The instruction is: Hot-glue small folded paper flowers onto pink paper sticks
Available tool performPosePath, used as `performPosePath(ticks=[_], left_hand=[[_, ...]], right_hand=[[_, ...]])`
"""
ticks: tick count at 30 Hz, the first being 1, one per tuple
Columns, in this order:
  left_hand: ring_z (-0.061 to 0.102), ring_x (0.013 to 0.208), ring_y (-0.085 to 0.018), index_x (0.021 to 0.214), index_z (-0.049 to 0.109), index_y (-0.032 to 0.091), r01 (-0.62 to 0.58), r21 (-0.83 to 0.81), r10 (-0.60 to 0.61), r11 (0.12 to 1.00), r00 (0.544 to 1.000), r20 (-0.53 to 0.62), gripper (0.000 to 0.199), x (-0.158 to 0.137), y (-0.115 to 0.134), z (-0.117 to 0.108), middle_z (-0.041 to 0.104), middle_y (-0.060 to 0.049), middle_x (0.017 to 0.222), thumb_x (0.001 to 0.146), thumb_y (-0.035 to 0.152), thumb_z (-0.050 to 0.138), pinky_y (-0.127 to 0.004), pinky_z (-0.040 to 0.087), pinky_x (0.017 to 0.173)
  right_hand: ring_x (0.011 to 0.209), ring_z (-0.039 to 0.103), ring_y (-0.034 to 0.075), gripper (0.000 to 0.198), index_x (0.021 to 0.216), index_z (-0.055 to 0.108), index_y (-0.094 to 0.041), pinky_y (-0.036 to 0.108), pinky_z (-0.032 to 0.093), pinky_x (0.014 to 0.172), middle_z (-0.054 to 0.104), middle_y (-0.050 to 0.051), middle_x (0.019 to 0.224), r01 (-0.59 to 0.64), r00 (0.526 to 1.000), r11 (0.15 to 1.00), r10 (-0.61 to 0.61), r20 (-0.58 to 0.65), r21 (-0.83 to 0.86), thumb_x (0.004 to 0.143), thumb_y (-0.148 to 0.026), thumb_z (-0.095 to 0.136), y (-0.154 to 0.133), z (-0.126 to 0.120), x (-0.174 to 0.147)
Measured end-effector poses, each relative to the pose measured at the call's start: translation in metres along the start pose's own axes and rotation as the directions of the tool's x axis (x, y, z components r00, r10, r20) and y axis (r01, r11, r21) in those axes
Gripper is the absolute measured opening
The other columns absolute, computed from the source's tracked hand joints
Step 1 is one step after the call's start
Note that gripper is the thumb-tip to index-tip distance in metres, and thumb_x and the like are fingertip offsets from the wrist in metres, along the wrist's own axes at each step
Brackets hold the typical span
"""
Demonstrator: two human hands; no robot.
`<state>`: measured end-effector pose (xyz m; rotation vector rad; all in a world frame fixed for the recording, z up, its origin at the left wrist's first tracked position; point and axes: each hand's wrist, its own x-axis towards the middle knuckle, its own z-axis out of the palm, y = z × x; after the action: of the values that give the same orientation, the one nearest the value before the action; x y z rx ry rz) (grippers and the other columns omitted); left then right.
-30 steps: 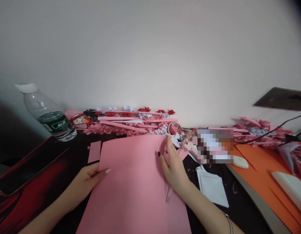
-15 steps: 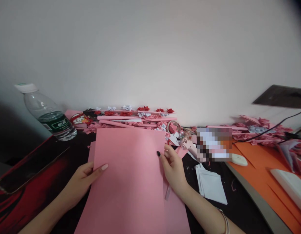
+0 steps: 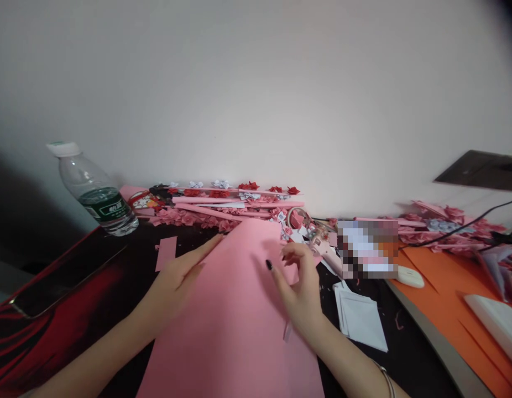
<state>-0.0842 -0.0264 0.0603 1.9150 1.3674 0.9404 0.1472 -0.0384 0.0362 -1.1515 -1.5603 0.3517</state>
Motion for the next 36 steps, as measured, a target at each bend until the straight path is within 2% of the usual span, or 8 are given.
performPosePath(ticks=[2,5,9,18,24,27,31,36], left_hand=[[0.047,0.129,-0.024,0.137,0.046,0.028,-0.034,0.018,0.033,0.999,0.998,0.058,0.045,-0.002,0.002,0.005,0.05,0.001,0.14,0.093,0.031,0.041,-0.038,0.038,0.108],[0.044,0.131,-0.022,0.137,0.046,0.029,-0.093,0.032,0.089,0.995,0.99,0.106,0.046,-0.005,0.003,0.01,0.046,0.002,0.143,0.091,0.027,0.044,-0.038,0.033,0.111],[0.04,0.134,-0.019,0.138,0.043,0.034,-0.136,0.05,0.127,0.989,0.982,0.141,0.048,-0.008,0.0,0.013,0.042,0.005,0.146,0.092,0.021,0.041,-0.039,0.031,0.113],[0.041,0.133,-0.019,0.139,0.042,0.034,-0.131,0.044,0.123,0.99,0.98,0.158,0.05,-0.01,-0.004,0.012,0.042,0.005,0.146,0.091,0.019,0.042,-0.04,0.032,0.113],[0.048,0.128,-0.023,0.135,0.048,0.032,-0.02,-0.011,0.021,1.0,0.99,0.139,0.044,-0.01,0.007,0.008,0.05,0.002,0.14,0.092,0.025,0.043,-0.041,0.036,0.11],[0.05,0.126,-0.027,0.136,0.048,0.03,0.004,-0.031,0.001,0.999,0.986,0.164,0.046,-0.009,0.009,0.004,0.053,-0.001,0.138,0.09,0.031,0.049,-0.043,0.04,0.106],[0.046,0.129,-0.029,0.135,0.049,0.031,0.033,-0.058,-0.022,0.998,0.984,0.179,0.055,-0.007,0.011,-0.002,0.05,-0.002,0.14,0.083,0.043,0.059,-0.044,0.038,0.107],[0.054,0.122,-0.025,0.129,0.055,0.031,0.028,-0.087,-0.008,0.996,0.976,0.219,0.043,-0.001,0.028,-0.008,0.062,0.001,0.129,0.089,0.045,0.049,-0.036,0.044,0.102]], right_hand=[[0.074,0.05,0.014,0.017,0.092,0.05,-0.023,0.029,0.043,0.068,0.054,0.0,0.085,-0.051,0.968,0.992,0.021,0.252,0.114,0.08,-0.023,0.063,-0.018,0.002,0.001],[0.071,0.05,0.014,0.027,0.082,0.048,-0.022,0.027,0.042,0.064,0.052,-0.002,0.079,-0.242,0.913,0.948,0.15,0.38,0.207,0.072,-0.029,0.072,-0.04,0.008,0.005],[0.068,0.05,0.013,0.026,0.071,0.049,-0.021,0.029,0.042,0.068,0.051,-0.003,0.07,-0.364,0.899,0.885,0.252,0.358,0.29,0.07,-0.031,0.072,-0.047,0.013,0.015],[0.074,0.053,0.014,0.017,0.071,0.059,-0.019,0.029,0.042,0.074,0.058,-0.002,0.074,-0.405,0.88,0.858,0.272,0.39,0.315,0.067,-0.024,0.074,-0.041,0.008,0.019],[0.058,0.046,0.009,0.018,0.064,0.059,-0.017,0.023,0.038,0.056,0.053,-0.003,0.062,-0.574,0.786,0.704,0.328,0.524,0.419,0.072,-0.028,0.071,-0.035,0.009,0.019],[0.057,0.047,0.009,0.024,0.063,0.059,-0.017,0.023,0.038,0.056,0.055,-0.003,0.062,-0.618,0.757,0.652,0.342,0.557,0.439,0.07,-0.034,0.074,-0.032,0.012,0.019],[0.058,0.048,0.009,0.026,0.063,0.058,-0.017,0.024,0.038,0.057,0.056,-0.002,0.063,-0.601,0.765,0.666,0.317,0.561,0.442,0.071,-0.036,0.073,-0.03,0.016,0.019],[0.063,0.053,0.011,0.021,0.068,0.058,-0.018,0.024,0.041,0.061,0.059,-0.002,0.068,-0.565,0.771,0.697,0.257,0.582,0.441,0.075,-0.034,0.069,-0.036,0.02,0.018]])
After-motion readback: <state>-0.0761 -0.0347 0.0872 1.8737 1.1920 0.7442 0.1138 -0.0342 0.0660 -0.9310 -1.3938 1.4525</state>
